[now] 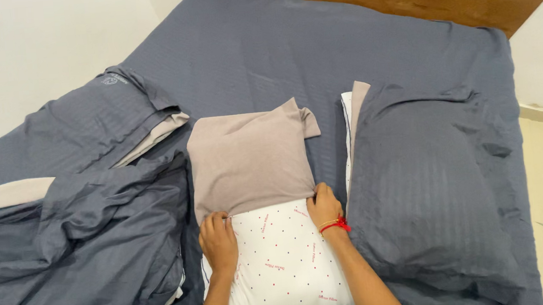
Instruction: The person opens a closet to retrieve several pillowcases and puts them onto pillows by hand on a bed.
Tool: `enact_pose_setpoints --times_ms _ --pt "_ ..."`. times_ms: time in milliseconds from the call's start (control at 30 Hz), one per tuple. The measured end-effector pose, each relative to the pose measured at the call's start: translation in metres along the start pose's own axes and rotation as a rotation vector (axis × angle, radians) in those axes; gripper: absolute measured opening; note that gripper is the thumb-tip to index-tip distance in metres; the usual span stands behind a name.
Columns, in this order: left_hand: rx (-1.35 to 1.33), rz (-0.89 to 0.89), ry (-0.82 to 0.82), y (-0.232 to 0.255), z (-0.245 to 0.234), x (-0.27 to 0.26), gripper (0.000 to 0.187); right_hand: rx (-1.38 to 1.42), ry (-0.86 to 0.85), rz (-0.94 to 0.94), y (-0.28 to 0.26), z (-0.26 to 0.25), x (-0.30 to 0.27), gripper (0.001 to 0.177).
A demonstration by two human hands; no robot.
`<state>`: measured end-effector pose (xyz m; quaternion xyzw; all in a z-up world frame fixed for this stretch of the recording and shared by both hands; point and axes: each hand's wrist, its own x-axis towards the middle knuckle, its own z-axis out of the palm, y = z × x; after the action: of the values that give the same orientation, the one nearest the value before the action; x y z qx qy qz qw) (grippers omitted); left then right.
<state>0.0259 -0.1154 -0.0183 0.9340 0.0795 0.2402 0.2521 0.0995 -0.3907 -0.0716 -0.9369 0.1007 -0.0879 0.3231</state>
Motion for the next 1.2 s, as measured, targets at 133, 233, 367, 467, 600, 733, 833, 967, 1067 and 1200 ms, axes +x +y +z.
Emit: enact_pose_setpoints --times_ms 133,233,367,467,600,733,833,967,1067,1200 --pt "0.024 0.033 -0.026 0.003 -0.004 0.001 0.016 0.174 -0.129 0.111 0.048 0.044 0.021 0.030" --pt "0.003 0.012 -0.115 0.019 -0.025 0.001 0.031 0.507 -0.109 0.080 0.064 0.063 0.035 0.031" --pt "-0.020 0.207 -0.345 0.080 -0.060 -0.011 0.104 1.154 -0.360 0.448 0.053 0.055 0.038 0.031" --pt "0.184 0.027 -0.767 0.124 -0.067 0.001 0.132 1.257 -0.455 0.692 0.037 0.049 0.033 0.032" --pt "0.180 0.024 -0.592 0.140 -0.046 0.019 0.131 1.373 -0.542 0.662 0.046 0.053 0.032 0.037" --pt "0.149 0.102 -0.421 0.120 -0.013 0.016 0.082 1.196 -0.507 0.604 0.045 0.068 0.040 0.041" --pt "0.051 0.262 -0.310 0.107 0.005 0.022 0.045 1.232 -0.420 0.575 0.044 0.070 0.039 0.040" --pt "-0.040 0.386 -0.308 0.105 -0.001 0.043 0.018 0.851 -0.281 0.310 0.043 0.070 0.041 0.027" --pt "-0.111 0.419 -0.103 0.116 -0.019 0.057 0.018 0.540 -0.143 0.016 0.042 0.066 0.043 0.024" --pt "-0.048 0.366 0.037 0.117 -0.039 0.081 0.021 0.620 -0.334 -0.069 0.035 0.055 0.019 0.026"
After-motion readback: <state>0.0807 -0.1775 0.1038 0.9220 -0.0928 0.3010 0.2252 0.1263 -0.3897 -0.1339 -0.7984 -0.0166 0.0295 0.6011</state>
